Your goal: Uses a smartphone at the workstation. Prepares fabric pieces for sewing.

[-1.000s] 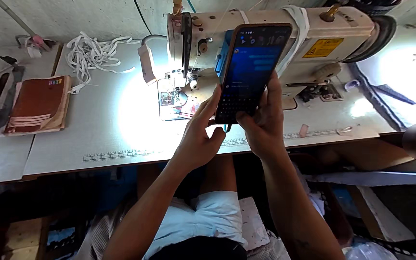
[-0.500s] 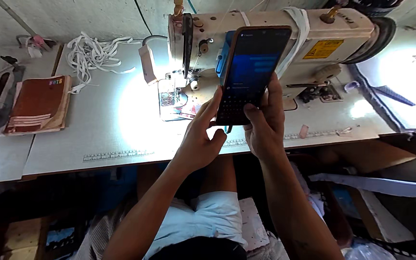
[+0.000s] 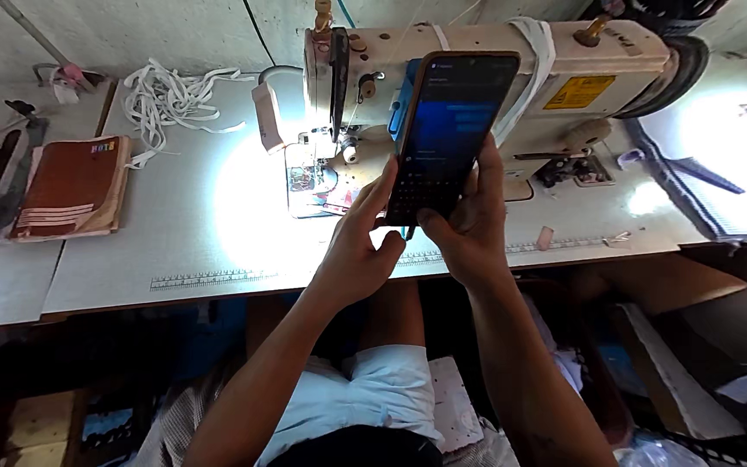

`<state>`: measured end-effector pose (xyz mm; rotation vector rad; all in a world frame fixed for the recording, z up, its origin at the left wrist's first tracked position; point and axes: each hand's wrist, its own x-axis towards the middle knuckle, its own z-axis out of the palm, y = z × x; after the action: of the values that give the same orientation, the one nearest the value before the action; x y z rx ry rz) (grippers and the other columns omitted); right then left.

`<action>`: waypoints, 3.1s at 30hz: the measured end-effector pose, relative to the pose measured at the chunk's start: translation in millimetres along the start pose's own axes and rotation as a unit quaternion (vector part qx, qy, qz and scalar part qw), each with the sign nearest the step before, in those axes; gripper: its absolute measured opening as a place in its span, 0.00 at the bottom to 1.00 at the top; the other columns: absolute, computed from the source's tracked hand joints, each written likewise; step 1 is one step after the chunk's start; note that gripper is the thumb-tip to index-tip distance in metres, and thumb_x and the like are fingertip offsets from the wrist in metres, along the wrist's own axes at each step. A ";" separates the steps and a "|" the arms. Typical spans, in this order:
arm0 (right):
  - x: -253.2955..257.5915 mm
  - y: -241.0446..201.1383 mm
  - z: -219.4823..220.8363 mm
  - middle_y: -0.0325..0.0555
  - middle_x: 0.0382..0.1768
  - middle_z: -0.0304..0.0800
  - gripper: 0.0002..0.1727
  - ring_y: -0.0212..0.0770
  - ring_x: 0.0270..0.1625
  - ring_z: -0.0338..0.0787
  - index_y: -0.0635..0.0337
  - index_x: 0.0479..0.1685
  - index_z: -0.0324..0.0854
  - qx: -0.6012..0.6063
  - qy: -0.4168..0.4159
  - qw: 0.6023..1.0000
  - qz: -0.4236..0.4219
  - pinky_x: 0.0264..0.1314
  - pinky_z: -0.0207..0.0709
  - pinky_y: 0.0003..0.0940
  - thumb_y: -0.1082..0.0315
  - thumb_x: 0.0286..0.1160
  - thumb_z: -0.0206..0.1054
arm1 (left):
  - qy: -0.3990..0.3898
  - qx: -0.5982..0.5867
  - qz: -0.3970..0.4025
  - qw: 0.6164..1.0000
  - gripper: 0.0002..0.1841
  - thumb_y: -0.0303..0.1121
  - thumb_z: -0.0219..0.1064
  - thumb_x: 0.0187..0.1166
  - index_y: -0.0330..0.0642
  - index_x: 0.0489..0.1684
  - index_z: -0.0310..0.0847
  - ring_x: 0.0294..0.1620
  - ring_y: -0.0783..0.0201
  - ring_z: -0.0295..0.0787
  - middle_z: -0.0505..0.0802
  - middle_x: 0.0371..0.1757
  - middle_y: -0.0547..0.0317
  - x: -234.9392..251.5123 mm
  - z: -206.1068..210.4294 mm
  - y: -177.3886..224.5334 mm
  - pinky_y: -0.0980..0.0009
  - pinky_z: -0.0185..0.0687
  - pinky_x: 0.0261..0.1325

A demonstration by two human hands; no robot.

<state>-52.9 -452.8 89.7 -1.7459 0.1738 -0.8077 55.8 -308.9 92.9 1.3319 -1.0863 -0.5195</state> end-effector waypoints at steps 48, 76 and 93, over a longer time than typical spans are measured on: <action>-1.7 3.6 1.0 0.46 0.81 0.70 0.49 0.39 0.72 0.84 0.55 0.96 0.34 0.048 0.018 0.999 0.002 0.67 0.86 0.38 0.82 0.69 0.50 | -0.002 -0.008 -0.001 1.000 0.44 0.19 0.59 0.75 0.47 0.97 0.46 0.81 0.60 0.75 0.64 0.90 0.52 -2.7 1.6 -3.2 0.62 0.84 0.72; -2.6 3.6 -1.8 0.48 0.82 0.67 0.55 0.39 0.75 0.82 0.55 0.96 0.30 0.027 -0.012 1.000 -0.009 0.68 0.85 0.36 0.84 0.61 0.55 | 0.002 -0.011 0.001 1.000 0.43 0.18 0.59 0.75 0.46 0.96 0.47 0.78 0.61 0.78 0.67 0.89 0.51 -3.1 0.3 -3.6 0.64 0.84 0.71; -2.3 1.6 1.5 0.46 0.80 0.71 0.52 0.38 0.70 0.86 0.56 0.96 0.33 0.026 0.014 1.000 -0.004 0.63 0.89 0.33 0.76 0.74 0.67 | 0.002 -0.011 0.001 1.000 0.43 0.18 0.59 0.74 0.46 0.96 0.47 0.79 0.61 0.78 0.65 0.90 0.51 -3.4 2.3 -3.1 0.62 0.85 0.71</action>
<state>-53.3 -451.0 87.1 -1.6881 0.1645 -0.8363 53.1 -307.9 88.6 1.3118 -1.0767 -0.5250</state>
